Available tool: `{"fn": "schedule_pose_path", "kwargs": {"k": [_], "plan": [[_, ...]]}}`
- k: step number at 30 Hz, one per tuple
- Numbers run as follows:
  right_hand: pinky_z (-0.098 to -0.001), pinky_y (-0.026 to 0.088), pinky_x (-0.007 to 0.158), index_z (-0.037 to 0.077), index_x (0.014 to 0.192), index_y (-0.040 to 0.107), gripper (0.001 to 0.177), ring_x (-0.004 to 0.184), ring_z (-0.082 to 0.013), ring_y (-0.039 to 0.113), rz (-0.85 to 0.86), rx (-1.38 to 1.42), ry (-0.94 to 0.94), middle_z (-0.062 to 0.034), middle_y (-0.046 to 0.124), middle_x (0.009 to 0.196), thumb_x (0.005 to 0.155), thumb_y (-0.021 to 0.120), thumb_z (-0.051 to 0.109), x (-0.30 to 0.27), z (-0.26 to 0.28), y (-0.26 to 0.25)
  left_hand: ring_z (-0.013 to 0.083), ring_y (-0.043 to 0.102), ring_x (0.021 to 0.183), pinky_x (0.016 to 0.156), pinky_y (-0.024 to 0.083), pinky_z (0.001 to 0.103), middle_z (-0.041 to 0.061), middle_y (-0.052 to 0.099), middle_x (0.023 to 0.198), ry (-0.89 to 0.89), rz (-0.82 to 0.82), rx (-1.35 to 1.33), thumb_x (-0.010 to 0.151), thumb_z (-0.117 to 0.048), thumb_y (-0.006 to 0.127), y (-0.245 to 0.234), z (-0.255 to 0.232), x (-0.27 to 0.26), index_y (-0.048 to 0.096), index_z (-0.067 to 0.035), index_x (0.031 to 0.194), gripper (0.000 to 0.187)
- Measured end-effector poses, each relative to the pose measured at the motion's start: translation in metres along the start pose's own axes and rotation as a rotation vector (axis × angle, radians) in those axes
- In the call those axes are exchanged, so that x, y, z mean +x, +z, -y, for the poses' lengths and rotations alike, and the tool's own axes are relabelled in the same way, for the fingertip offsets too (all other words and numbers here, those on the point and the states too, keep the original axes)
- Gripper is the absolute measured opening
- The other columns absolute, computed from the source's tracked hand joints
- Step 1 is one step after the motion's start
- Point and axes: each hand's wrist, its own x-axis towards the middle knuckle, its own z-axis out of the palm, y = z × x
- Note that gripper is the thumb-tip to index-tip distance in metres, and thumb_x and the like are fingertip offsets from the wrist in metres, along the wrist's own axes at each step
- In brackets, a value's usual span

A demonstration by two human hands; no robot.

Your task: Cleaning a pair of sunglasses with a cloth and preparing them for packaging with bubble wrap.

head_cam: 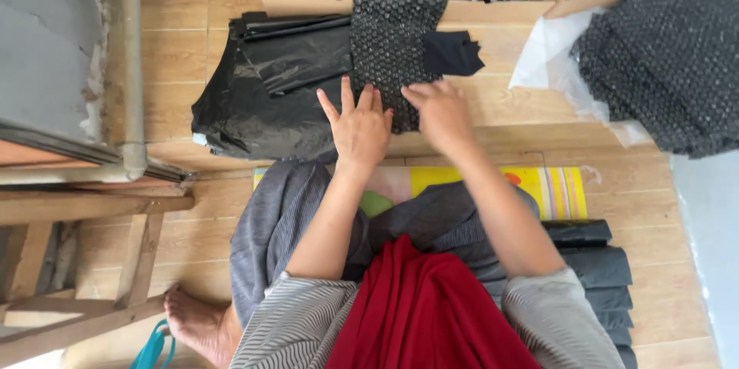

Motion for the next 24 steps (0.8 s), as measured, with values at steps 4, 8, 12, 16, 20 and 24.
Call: {"fn": "schedule_pose_path", "kwargs": {"k": [4,8,12,16,20,24], "plan": [[-0.0516,0.048,0.096,0.030,0.132,0.072,0.046,0.116,-0.0357,0.061,-0.151,0.227,0.054,-0.0015,0.069,0.128,0.093,0.065,0.005,0.000,-0.025,-0.051,0.0357,0.030,0.150,0.118,-0.002,0.077,0.002,0.062,0.142,-0.038,0.203,0.013,0.099,-0.039,0.058,-0.015,0.003,0.005,0.067,-0.014,0.135,0.045],[-0.0434,0.048,0.093,0.036,0.120,0.076,0.029,0.108,-0.0288,0.064,-0.273,0.118,0.137,0.0046,0.071,0.114,0.094,0.072,0.023,0.012,-0.056,-0.040,0.0342,0.029,0.151,0.118,-0.002,0.075,0.001,0.061,0.142,-0.062,0.288,-0.033,0.100,-0.047,0.053,-0.020,0.001,0.013,0.064,-0.021,0.139,0.048],[-0.0394,0.050,0.091,0.029,0.112,0.078,0.018,0.099,-0.0259,0.065,-0.332,0.016,0.160,-0.0002,0.072,0.098,0.095,0.074,0.033,0.018,-0.064,-0.031,0.0368,0.037,0.146,0.117,0.004,0.075,0.007,0.063,0.138,-0.046,0.197,-0.110,0.098,-0.044,0.060,-0.023,-0.009,0.024,0.068,-0.018,0.133,0.045],[-0.0415,0.048,0.092,0.029,0.101,0.075,0.011,0.097,-0.0257,0.065,-0.353,-0.022,0.216,0.0004,0.069,0.091,0.096,0.071,0.037,0.030,-0.072,-0.019,0.0364,0.043,0.143,0.117,0.002,0.076,0.009,0.065,0.135,0.007,0.182,-0.124,0.096,-0.040,0.063,-0.015,-0.020,0.043,0.071,-0.015,0.129,0.041],[-0.0462,0.050,0.086,0.020,0.099,0.070,0.010,0.097,-0.0316,0.066,-0.510,0.139,0.329,-0.0062,0.067,0.093,0.096,0.070,0.030,0.033,-0.074,-0.038,0.0374,0.046,0.140,0.116,0.002,0.077,0.010,0.066,0.135,0.061,0.229,-0.138,0.095,-0.037,0.066,-0.001,-0.029,0.062,0.072,-0.012,0.127,0.041],[-0.0460,0.056,0.079,0.019,0.101,0.071,0.008,0.090,-0.0319,0.072,-0.617,0.297,0.282,-0.0073,0.074,0.088,0.095,0.071,0.025,0.032,-0.036,-0.062,0.0367,0.053,0.133,0.116,0.004,0.078,0.010,0.070,0.124,0.075,0.274,-0.085,0.092,-0.038,0.070,0.036,-0.028,0.066,0.076,-0.011,0.116,0.037]]}}
